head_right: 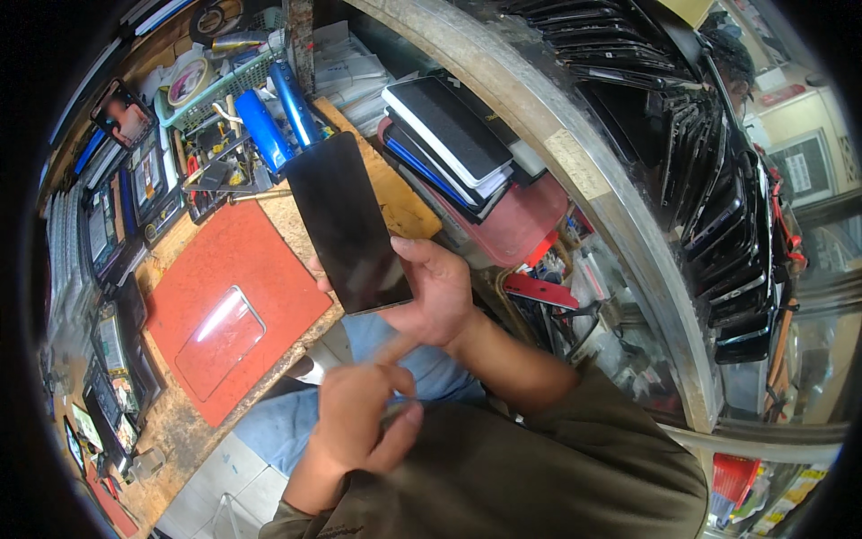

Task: The person cleans a black smartphone with a white wipe, then places it on the table. They handle a transparent screen protector, place it on the table, and later pick up the smartphone again to wipe the screen. The person also handles a silver smartphone back cover and places it into a heat press machine.

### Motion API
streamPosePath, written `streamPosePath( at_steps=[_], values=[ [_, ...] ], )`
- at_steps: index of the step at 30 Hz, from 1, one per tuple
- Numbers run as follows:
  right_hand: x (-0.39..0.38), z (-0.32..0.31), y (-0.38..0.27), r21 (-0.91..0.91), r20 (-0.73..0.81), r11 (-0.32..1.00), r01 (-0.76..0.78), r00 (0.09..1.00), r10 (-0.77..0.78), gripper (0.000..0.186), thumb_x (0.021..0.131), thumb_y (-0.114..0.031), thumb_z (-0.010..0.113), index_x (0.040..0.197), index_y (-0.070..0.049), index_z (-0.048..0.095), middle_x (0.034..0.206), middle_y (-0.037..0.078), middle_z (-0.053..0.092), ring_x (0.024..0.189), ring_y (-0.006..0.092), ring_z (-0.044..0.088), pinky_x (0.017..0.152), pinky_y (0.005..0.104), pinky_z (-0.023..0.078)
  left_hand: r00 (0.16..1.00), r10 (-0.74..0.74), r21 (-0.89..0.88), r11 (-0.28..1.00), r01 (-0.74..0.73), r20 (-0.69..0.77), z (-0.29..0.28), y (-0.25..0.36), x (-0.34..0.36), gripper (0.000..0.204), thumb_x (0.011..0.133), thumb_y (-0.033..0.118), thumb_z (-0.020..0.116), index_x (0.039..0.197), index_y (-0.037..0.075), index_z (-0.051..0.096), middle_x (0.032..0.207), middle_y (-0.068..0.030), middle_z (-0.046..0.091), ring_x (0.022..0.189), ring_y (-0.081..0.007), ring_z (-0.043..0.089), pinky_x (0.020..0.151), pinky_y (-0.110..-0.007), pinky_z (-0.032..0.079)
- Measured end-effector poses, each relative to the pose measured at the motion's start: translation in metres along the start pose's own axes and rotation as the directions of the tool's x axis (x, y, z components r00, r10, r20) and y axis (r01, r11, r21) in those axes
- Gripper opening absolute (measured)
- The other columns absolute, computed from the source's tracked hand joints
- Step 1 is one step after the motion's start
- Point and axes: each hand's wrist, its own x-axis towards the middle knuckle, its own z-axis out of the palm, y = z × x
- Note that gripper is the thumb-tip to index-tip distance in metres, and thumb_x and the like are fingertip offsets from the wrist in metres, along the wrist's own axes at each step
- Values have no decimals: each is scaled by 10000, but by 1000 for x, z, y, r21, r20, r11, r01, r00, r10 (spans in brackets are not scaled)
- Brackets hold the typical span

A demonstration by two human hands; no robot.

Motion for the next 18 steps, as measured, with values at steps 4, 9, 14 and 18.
streamPosePath(
  at_steps=[4,9,14,18],
  values=[
    [-3,1,0,21,9,1000,2,1000,-2,730,1051,-377,469,1605,96,419,1568,300,558,1455,425,563,1271,543,397,968,56,305,952,21,-243,5,-8,13,253,737,59,751,960,43,633,1473,-328,635,661,-308,705,609,-375,559],
    [-5,2,-1,-74,-2,997,-30,1000,30,741,1056,-384,464,1628,80,388,1628,269,506,1511,407,504,1303,533,344,964,132,325,944,-52,-229,10,-18,22,278,694,37,754,939,39,624,1521,-347,591,632,-325,691,623,-359,563],
    [-2,0,0,-23,26,999,-34,999,35,776,1039,-362,545,1668,39,334,1675,269,440,1566,401,429,1323,571,280,989,39,-67,997,-30,139,20,-5,12,297,842,106,722,1111,37,618,1501,-224,644,811,-339,724,705,-411,575],
    [4,-5,2,12,92,1000,-22,996,20,817,1015,-365,608,1666,45,330,1650,296,461,1539,418,463,1305,575,314,864,207,-671,718,184,459,33,6,11,288,939,136,657,1184,29,549,1446,-228,663,967,-403,712,807,-439,556]
  ],
)
